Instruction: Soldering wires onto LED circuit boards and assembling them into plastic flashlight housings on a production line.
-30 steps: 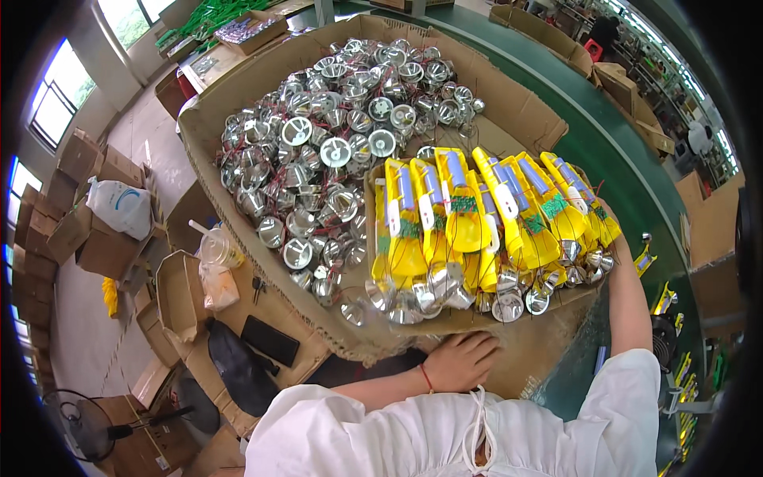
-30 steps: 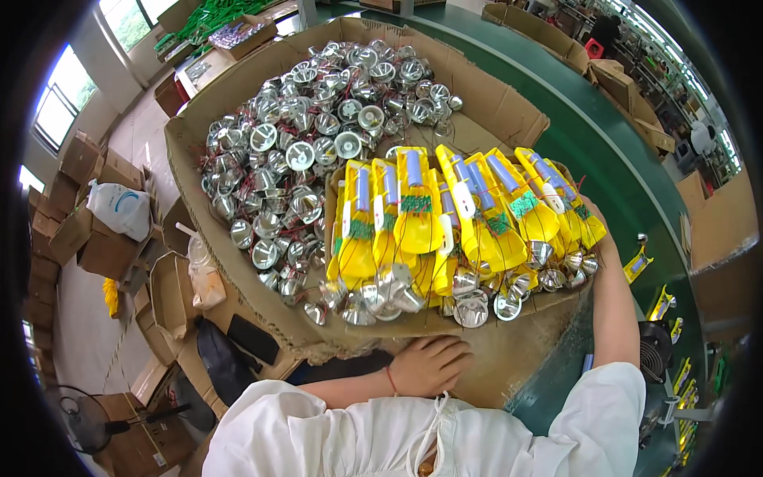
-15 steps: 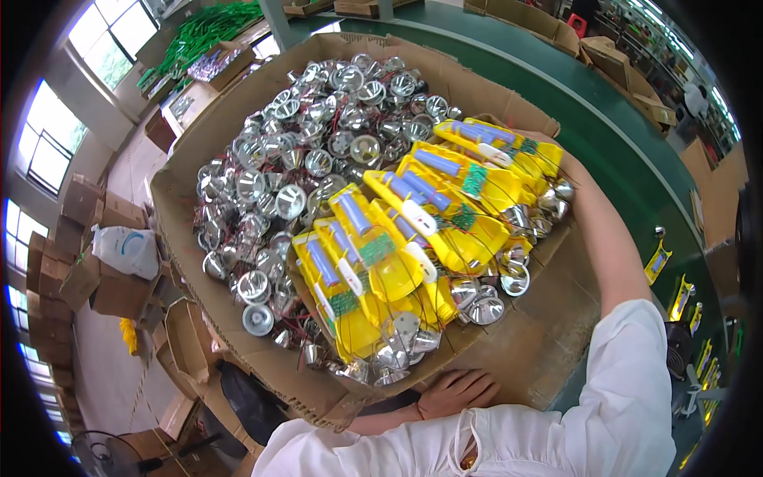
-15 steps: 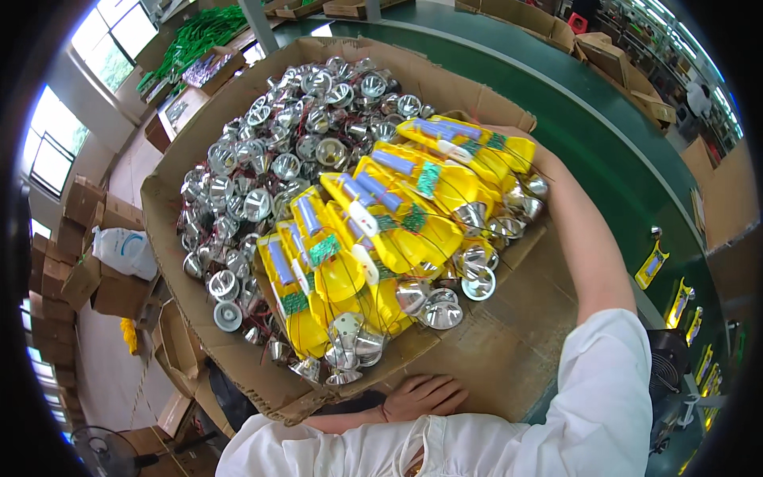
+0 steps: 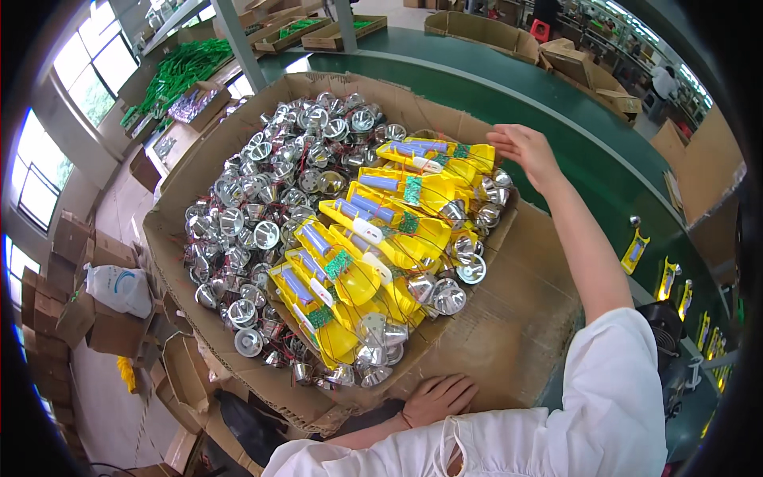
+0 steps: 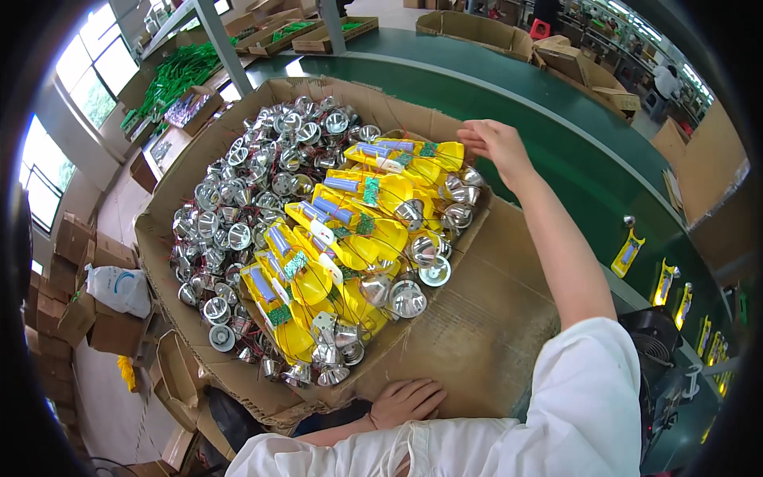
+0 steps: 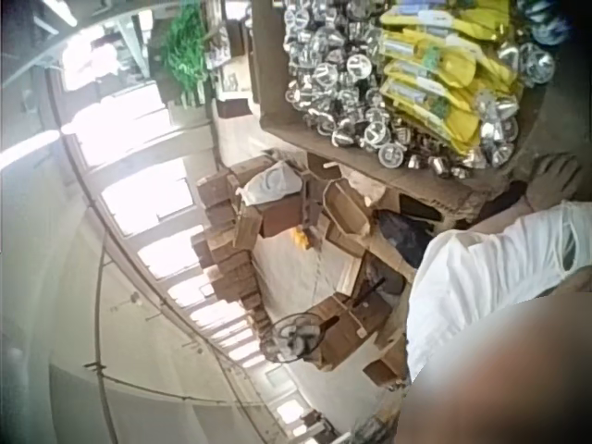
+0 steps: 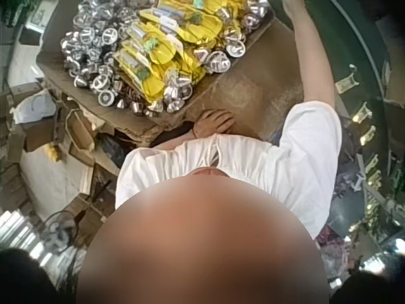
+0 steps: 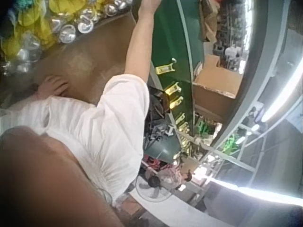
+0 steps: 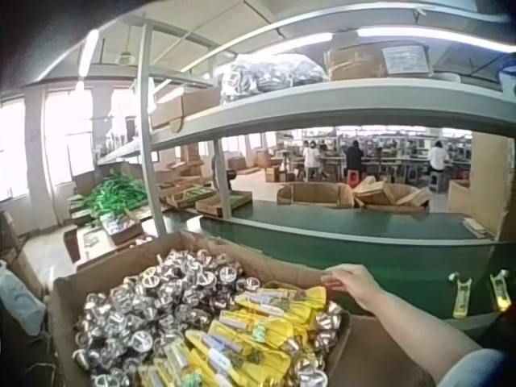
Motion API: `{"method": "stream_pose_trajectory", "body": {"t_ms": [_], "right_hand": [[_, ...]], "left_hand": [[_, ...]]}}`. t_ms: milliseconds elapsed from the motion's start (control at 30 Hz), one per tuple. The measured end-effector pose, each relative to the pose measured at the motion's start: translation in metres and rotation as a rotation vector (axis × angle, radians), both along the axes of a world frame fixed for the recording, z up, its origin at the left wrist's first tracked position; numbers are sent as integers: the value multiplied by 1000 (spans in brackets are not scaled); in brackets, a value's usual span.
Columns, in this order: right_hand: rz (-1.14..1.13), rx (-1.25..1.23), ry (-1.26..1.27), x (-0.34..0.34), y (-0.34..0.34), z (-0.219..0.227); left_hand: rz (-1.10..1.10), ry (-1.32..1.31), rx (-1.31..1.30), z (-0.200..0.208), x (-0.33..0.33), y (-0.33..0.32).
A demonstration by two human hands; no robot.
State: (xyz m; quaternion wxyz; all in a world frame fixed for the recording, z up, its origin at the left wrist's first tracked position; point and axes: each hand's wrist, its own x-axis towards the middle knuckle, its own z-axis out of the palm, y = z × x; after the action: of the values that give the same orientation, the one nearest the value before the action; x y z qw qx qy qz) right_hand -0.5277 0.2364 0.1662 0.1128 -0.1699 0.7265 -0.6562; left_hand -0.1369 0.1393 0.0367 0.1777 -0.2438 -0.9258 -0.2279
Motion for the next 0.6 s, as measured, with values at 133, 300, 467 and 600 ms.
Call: {"method": "stream_pose_trajectory", "body": {"t_ms": [133, 300, 467, 600], "right_hand": [[-24, 213, 382, 54, 7, 22], [-44, 794, 749, 62, -31, 16], [-199, 1109, 606, 46, -43, 7], [-97, 1014, 584, 14, -27, -2]], "left_hand": [[-11, -31, 3, 12, -2, 0], [-54, -46, 54, 14, -2, 0], [-26, -7, 100, 16, 1, 0], [-38, 10, 89, 13, -1, 0]]}}
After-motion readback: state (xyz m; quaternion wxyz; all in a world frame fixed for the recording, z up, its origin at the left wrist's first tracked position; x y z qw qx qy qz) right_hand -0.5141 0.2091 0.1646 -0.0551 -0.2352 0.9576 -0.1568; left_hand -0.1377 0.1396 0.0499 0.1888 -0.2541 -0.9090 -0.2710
